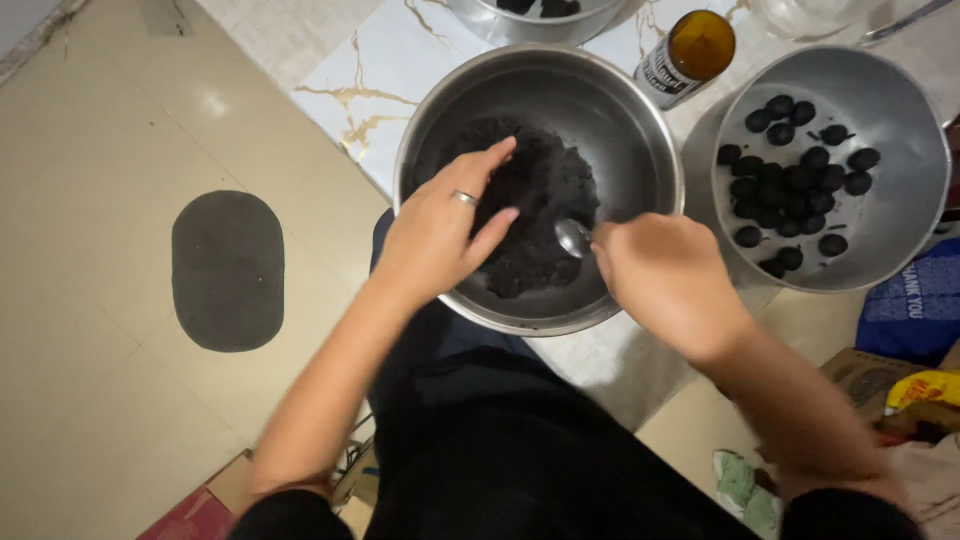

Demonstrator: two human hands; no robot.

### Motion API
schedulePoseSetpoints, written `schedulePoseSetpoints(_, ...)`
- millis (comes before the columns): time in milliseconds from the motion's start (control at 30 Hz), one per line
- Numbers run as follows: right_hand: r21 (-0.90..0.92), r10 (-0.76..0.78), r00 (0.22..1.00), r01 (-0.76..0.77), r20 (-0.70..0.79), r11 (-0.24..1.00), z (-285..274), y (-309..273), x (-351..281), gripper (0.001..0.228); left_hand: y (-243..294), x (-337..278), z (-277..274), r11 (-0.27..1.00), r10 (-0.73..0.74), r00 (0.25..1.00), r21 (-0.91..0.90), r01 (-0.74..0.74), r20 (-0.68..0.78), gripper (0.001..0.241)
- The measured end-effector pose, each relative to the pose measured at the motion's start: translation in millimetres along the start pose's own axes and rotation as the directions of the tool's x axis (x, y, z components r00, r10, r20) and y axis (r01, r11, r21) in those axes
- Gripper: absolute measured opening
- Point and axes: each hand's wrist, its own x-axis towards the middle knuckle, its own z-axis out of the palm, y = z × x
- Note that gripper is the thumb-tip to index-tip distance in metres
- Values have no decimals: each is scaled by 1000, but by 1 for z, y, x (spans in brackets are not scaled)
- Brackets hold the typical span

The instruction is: The recorder is mixing and portioning dark dough in a bowl using their hands and a measuring spoon.

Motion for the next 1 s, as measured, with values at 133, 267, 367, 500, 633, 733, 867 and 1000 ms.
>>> schedulePoseSetpoints(133,-2,-33,963,35,266,999,24,-1,19,14,3,-4,7,992,-124,987,-44,120,-102,57)
schedulePoseSetpoints(267,103,-73,953,44,294,994,40,-13,28,18,3,-6,9,968,-240,955,-120,221,-176,48)
schedulePoseSetpoints(367,140,-84,950,43,301,989,52,-19,28,22,3,-6,10,959,-258,944,-174,224,-207,41)
schedulePoseSetpoints(500,365,-198,950,100,240,925,49,-36,36,22,1,-13,12,949,-270,929,-234,212,-254,34)
schedulePoseSetpoints(633,557,-210,964,86,163,826,54,-30,48,24,-6,-18,13,946,-256,918,-276,173,-302,30)
schedulePoseSetpoints(733,777,-358,924,125,135,617,70,7,55,29,-15,-20,11,864,-317,894,-484,135,-317,25)
schedulePoseSetpoints(867,764,-213,752,-644,623,-41,69,42,34,34,-10,-13,11,652,-425,864,-753,86,-269,36)
schedulePoseSetpoints(1000,830,-220,862,-502,457,-244,83,47,-3,29,12,6,33,540,-477,873,-818,201,-100,47)
